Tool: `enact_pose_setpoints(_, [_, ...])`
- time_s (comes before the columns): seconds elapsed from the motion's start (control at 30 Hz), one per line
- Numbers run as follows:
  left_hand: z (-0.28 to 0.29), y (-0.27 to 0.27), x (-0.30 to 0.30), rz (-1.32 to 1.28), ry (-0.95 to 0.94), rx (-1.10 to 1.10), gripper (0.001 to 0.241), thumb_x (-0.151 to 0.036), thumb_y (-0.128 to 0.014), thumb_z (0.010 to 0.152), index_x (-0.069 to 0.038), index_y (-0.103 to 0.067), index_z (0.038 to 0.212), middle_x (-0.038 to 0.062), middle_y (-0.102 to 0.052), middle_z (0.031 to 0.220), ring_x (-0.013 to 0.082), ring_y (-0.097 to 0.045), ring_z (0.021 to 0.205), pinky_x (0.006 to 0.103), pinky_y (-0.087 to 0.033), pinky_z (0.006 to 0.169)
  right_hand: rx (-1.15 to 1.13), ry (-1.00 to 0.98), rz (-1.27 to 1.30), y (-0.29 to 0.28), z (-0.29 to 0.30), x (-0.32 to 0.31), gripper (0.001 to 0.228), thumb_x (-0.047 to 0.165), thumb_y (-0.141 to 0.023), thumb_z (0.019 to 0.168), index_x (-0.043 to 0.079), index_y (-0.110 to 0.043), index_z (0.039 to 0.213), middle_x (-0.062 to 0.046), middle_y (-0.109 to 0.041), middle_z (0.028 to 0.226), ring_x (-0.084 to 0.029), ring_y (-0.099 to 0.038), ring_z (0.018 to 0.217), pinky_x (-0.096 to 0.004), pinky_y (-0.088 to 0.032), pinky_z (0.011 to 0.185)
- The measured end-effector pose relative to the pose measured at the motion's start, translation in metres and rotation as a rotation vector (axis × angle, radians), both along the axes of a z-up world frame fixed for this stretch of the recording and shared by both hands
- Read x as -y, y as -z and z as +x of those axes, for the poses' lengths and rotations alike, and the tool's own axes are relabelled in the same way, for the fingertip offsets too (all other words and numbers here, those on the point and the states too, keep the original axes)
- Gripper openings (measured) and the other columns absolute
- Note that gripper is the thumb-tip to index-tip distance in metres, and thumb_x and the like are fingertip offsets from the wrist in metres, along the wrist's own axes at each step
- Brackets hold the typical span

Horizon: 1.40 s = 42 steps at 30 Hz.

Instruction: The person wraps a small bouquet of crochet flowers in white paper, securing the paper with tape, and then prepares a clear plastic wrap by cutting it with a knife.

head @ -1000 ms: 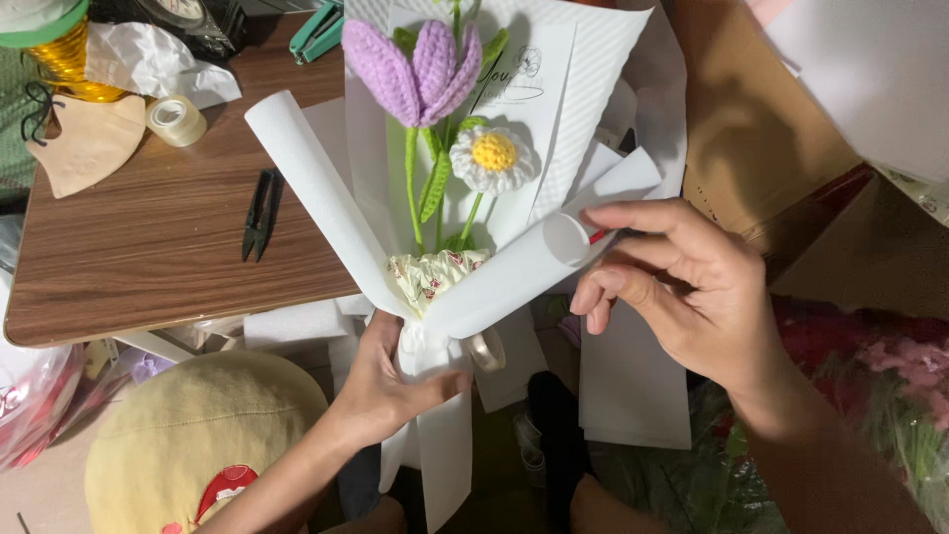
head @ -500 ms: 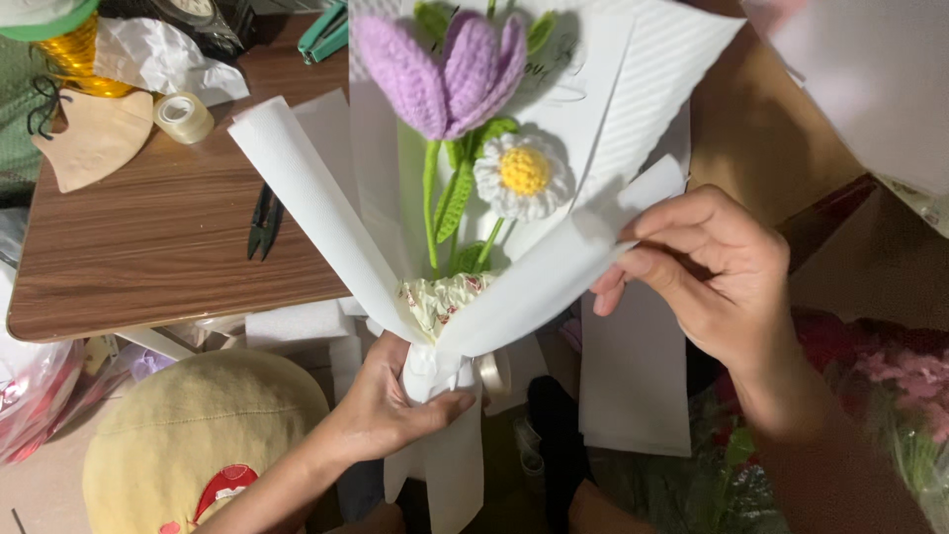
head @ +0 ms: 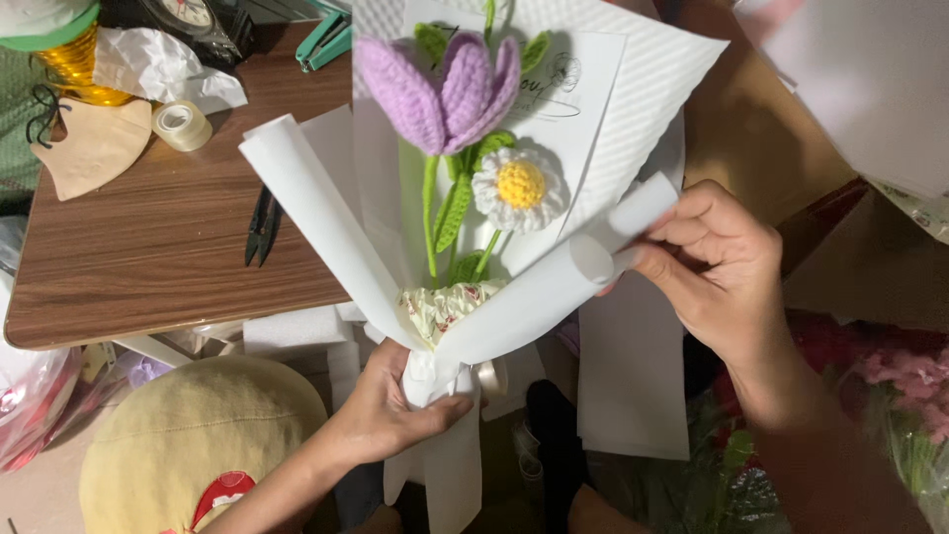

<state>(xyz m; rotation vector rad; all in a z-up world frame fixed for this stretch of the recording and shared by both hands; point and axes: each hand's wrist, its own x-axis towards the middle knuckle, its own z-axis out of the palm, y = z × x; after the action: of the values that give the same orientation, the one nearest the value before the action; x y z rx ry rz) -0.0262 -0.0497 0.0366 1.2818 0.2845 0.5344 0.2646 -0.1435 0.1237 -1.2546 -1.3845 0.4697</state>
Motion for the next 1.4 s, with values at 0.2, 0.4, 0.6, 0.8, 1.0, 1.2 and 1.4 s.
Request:
enact_pose_setpoints(0.2, [0.0, -0.004, -0.003, 0.036, -0.051, -0.071, 0.011, 0.004, -0.067, 0.092, -0.001, -0.07, 0.1, 0.0, -0.066, 0.084, 0.0061, -0.056, 0.071, 0.0209, -0.044, 0.058, -0.168, 0.036, 0.069, 0.003, 0.008, 0.003, 0.011, -0.013, -0.056, 0.101, -0.003, -0.051, 0.105, -0.022, -0.068, 0.081, -0.031, -0.075, 0.064, -0.038, -0.07, 0.061])
enact_pose_setpoints(0.4, [0.0, 0.018, -0.018, 0.159, -0.135, -0.028, 0.023, -0.003, -0.078, 0.084, -0.001, -0.068, 0.105, 0.005, -0.072, 0.086, 0.014, -0.068, 0.072, 0.0264, -0.061, 0.066, -0.37, 0.125, 0.017, 0.02, 0.007, 0.006, 0.009, -0.005, -0.054, 0.103, 0.003, -0.051, 0.107, -0.024, -0.066, 0.082, -0.029, -0.066, 0.062, -0.034, -0.059, 0.06])
enact_pose_setpoints(0.6, [0.021, 0.025, -0.02, -0.037, -0.291, -0.038, 0.068, -0.002, -0.09, 0.066, 0.003, -0.064, 0.128, 0.011, -0.075, 0.114, 0.0219, -0.066, 0.106, 0.0457, -0.057, 0.1, -0.27, -0.038, -0.399, 0.05, -0.044, -0.005, 0.025, -0.001, -0.073, 0.088, -0.007, -0.073, 0.112, -0.025, -0.08, 0.095, -0.024, -0.075, 0.091, -0.039, -0.061, 0.09])
enact_pose_setpoints(0.8, [0.03, 0.025, -0.026, -0.147, -0.38, -0.002, 0.065, 0.0, -0.089, 0.073, 0.004, -0.062, 0.131, 0.01, -0.075, 0.113, 0.0189, -0.069, 0.104, 0.0415, -0.058, 0.098, -0.105, -0.118, -0.071, 0.088, -0.062, -0.018, 0.017, 0.001, -0.075, 0.092, -0.005, -0.069, 0.107, -0.02, -0.069, 0.097, -0.025, -0.071, 0.081, -0.04, -0.065, 0.074])
enact_pose_setpoints(1.0, [0.029, 0.045, -0.055, -0.021, -0.534, 0.042, 0.055, -0.007, -0.085, 0.084, 0.003, -0.054, 0.128, 0.013, -0.074, 0.106, 0.022, -0.073, 0.096, 0.0454, -0.064, 0.09, 0.184, -0.037, 0.039, 0.057, -0.095, 0.007, 0.049, 0.028, -0.101, 0.065, 0.003, -0.072, 0.096, -0.008, -0.069, 0.09, -0.021, -0.067, 0.076, -0.032, -0.057, 0.075])
enact_pose_setpoints(1.2, [0.034, 0.011, -0.043, -0.178, -0.598, 0.111, 0.043, -0.009, -0.079, 0.089, 0.0, -0.05, 0.12, 0.009, -0.072, 0.097, 0.0216, -0.076, 0.09, 0.0438, -0.067, 0.082, 0.538, 0.026, 0.43, 0.079, -0.109, 0.005, 0.015, 0.003, -0.078, 0.087, 0.001, -0.078, 0.102, -0.011, -0.067, 0.081, -0.019, -0.057, 0.055, -0.031, -0.052, 0.049])
enact_pose_setpoints(1.4, [0.039, -0.008, -0.026, -0.304, -0.81, 0.127, 0.037, -0.016, -0.074, 0.097, 0.0, -0.046, 0.115, 0.003, -0.065, 0.084, 0.0162, -0.073, 0.076, 0.0385, -0.067, 0.072, 0.714, 0.045, 0.422, 0.076, -0.132, 0.01, 0.019, -0.006, -0.068, 0.09, 0.003, -0.074, 0.105, -0.007, -0.06, 0.075, -0.015, -0.046, 0.044, -0.029, -0.046, 0.038])
